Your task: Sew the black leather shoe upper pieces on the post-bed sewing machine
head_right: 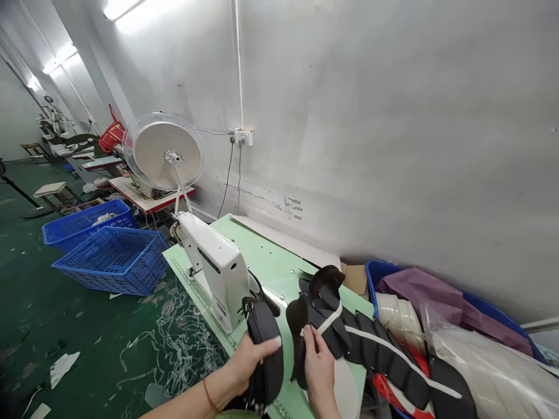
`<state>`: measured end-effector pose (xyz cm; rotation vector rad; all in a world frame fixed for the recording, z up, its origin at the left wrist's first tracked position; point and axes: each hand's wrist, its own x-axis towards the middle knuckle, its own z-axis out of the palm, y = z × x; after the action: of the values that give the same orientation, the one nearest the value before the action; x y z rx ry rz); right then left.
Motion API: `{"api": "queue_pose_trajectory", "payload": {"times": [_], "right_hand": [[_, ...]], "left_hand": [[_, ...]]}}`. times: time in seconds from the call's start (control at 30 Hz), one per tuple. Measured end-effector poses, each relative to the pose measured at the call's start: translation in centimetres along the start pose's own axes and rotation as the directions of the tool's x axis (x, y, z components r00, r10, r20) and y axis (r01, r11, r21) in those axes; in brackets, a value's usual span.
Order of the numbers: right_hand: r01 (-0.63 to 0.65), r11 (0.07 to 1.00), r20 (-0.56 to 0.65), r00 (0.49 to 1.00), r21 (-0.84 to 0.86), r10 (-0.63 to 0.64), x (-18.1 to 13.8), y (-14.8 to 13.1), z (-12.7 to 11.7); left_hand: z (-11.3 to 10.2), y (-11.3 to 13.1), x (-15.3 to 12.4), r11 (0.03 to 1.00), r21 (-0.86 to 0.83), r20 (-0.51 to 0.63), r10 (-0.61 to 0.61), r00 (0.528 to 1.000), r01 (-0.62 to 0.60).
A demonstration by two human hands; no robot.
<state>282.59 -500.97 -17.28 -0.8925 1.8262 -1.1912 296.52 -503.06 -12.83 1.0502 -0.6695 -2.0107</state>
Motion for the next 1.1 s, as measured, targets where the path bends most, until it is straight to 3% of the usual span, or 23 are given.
{"api": "queue_pose_trajectory", "payload": {"times": [0.1,0.17,0.4,0.53,0.63,0.83,0.93,1.03,1.1], "right_hand": [[0.046,0.999,0.150,0.987,0.025,-0.049,-2.0,-1.0,0.5],[0.072,0.997,0.189,0.979,0.030,-0.076,-2.4,-1.2,0.6],[0.020,0.998,0.103,0.994,0.053,-0.025,1.7,0.9,0.0],[-0.005,0.995,0.075,0.997,0.097,-0.003,1.2,1.3,0.2],[-0.020,0.996,0.111,0.994,0.091,0.010,0.0,1.0,0.2],[-0.002,1.000,-0.028,1.000,0.014,0.002,1.1,0.1,-1.3],[0.092,0.996,0.057,0.994,0.003,-0.092,0.5,-1.1,-1.1],[0.223,0.975,0.213,0.952,0.007,-0.220,-1.1,-2.1,-0.4],[0.253,0.967,0.237,0.940,-0.008,-0.244,-1.4,-2.3,-0.4]], "left_hand": [[-0.1,-0.1,0.2,0.996,-0.087,0.006,-0.009,1.000,0.009],[-0.1,-0.4,0.4,0.989,-0.130,0.005,-0.063,0.998,0.063],[0.5,-1.2,0.3,0.978,-0.155,0.043,-0.135,0.990,0.140],[1.0,-1.3,0.0,0.995,-0.078,-0.061,-0.068,0.996,0.063],[1.2,-1.7,-0.2,0.993,-0.112,-0.070,-0.054,0.996,0.045],[1.4,-2.5,-0.5,0.999,-0.037,-0.212,-0.023,0.977,0.016],[1.4,-2.4,-0.2,0.996,-0.084,-0.133,0.013,0.991,-0.025],[1.4,-2.0,0.3,0.978,-0.203,-0.029,-0.043,0.999,0.036],[1.5,-1.8,0.6,0.968,-0.238,-0.027,-0.083,0.996,0.074]]}}
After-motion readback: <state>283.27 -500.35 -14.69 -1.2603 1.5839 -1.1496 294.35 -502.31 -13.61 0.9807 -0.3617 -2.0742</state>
